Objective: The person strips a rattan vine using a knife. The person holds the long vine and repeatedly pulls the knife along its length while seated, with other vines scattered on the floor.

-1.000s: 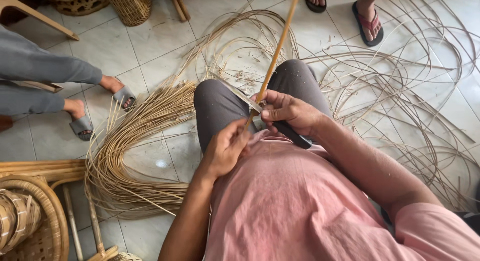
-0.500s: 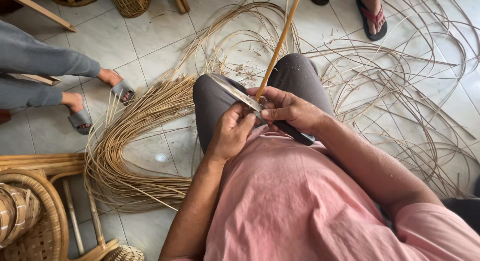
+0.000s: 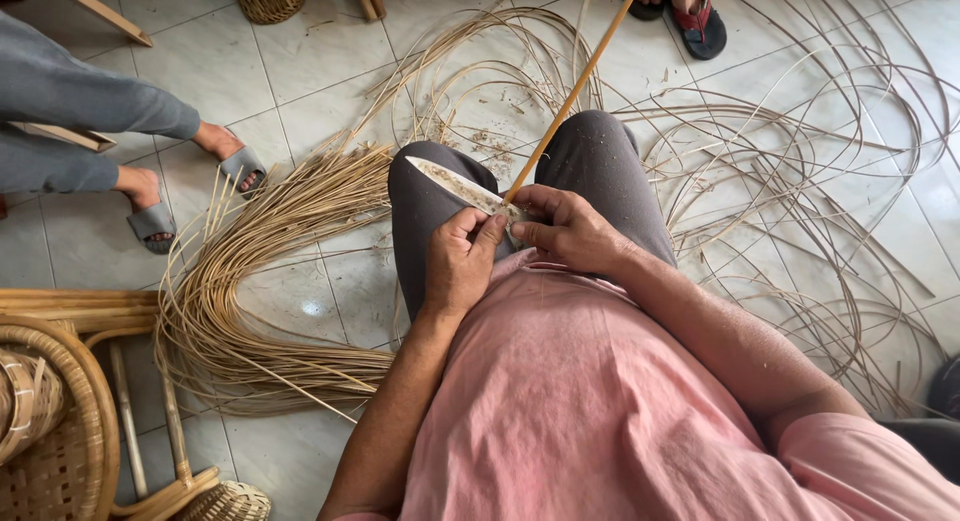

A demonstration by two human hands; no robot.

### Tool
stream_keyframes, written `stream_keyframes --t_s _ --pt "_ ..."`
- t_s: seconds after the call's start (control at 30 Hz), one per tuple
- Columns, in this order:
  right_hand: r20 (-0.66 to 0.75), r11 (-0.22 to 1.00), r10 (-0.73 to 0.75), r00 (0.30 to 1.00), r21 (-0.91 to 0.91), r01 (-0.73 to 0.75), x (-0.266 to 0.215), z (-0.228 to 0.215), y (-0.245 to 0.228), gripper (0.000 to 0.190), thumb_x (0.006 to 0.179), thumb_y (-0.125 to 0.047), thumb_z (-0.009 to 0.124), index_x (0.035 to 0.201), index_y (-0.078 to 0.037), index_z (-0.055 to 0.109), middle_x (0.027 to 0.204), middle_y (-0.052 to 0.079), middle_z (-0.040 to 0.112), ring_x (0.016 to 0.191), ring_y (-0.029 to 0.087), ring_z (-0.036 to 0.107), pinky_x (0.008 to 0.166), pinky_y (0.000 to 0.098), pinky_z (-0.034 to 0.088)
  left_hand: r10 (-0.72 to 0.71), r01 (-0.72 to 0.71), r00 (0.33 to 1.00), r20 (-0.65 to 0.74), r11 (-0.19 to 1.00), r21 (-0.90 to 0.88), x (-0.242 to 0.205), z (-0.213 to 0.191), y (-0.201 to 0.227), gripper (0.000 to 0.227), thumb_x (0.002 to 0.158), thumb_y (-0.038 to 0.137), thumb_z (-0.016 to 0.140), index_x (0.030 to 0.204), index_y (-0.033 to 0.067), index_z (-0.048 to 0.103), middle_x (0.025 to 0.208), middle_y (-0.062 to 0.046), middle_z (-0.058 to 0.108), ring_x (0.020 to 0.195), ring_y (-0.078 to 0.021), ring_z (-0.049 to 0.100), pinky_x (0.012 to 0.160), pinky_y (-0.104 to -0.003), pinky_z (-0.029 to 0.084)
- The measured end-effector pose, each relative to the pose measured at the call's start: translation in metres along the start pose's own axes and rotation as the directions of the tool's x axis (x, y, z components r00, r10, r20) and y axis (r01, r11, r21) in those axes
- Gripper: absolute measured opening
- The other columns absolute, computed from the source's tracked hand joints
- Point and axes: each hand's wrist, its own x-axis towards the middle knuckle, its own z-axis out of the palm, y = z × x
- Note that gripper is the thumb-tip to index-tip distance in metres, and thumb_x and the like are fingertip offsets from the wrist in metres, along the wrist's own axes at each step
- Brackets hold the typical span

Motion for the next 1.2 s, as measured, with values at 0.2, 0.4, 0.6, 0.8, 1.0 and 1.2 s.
stream_keyframes --t_s 0.2,0.4,0.6,0.8,1.0,1.2 --pt "-0.105 0.99 0.007 0.994 -0.137 -0.022 -0.006 0.011 -0.023 0.03 0.093 -0.017 0.079 0.119 -0.006 0.071 0.075 0.005 0.071 0.059 0.01 0.063 0.057 0.0231 0.053 0.055 -0.054 0.997 -0.055 0.998 0.011 0.002 -0.003 0.003 0.025 0.096 0.031 0.077 0.078 0.0132 0.075 0.057 -0.008 0.063 0.057 -0.0146 0.058 0.054 -0.031 0.049" --pt "-0.177 0.993 -0.004 0.984 -0.117 -0.017 -0.001 0.014 -0.009 0.035 0.088 -0.016 0.084 0.12 -0.008 0.071 0.076 0.005 0.071 0.057 0.01 0.065 0.058 0.0222 0.054 0.073 -0.072 0.994 -0.087 0.997 0.013 0.008 0.001 -0.005 0.023 0.094 0.031 0.079 0.078 0.0142 0.076 0.055 -0.008 0.061 0.055 -0.0138 0.056 0.053 -0.031 0.048" --pt "-0.143 0.999 -0.013 0.99 -0.052 0.006 -0.006 0.016 -0.02 0.032 0.088 -0.008 0.082 0.118 -0.006 0.07 0.073 0.005 0.069 0.056 0.011 0.064 0.052 0.0221 0.053 0.047 -0.049 0.996 -0.081 0.999 -0.015 0.002 -0.001 0.003 0.022 0.093 0.031 0.081 0.08 0.0138 0.077 0.052 -0.005 0.059 0.054 -0.0099 0.054 0.05 -0.027 0.045" --pt "-0.021 0.98 0.022 1.0 0.2 -0.017 -0.004 0.004 -0.001 0.026 0.089 0.002 0.076 0.113 0.002 0.067 0.063 0.008 0.064 0.049 0.013 0.063 0.043 0.0207 0.05 0.026 -0.023 0.999 0.041 0.997 -0.072 0.001 -0.017 0.012 0.025 0.092 0.034 0.081 0.081 0.0122 0.076 0.056 -0.004 0.06 0.056 -0.0118 0.054 0.053 -0.03 0.048" --pt "0.046 0.947 0.003 0.999 0.32 -0.017 -0.004 -0.001 0.005 0.028 0.088 0.006 0.074 0.114 0.004 0.065 0.062 0.012 0.063 0.046 0.017 0.065 0.035 0.0231 0.05 0.041 -0.039 0.999 0.014 0.996 -0.082 0.0 -0.011 0.005 0.022 0.089 0.034 0.085 0.082 0.0142 0.078 0.056 -0.002 0.06 0.054 -0.0106 0.057 0.053 -0.028 0.049" --pt "-0.117 1.0 -0.02 0.993 -0.01 0.019 -0.01 0.024 -0.029 0.032 0.088 -0.007 0.084 0.116 -0.002 0.07 0.07 0.004 0.068 0.054 0.008 0.063 0.05 0.0176 0.049 0.022 -0.023 0.999 -0.037 1.0 -0.007 -0.001 -0.007 -0.012 0.021 0.093 0.031 0.081 0.081 0.0144 0.078 0.054 -0.004 0.06 0.053 -0.0111 0.055 0.05 -0.029 0.046"
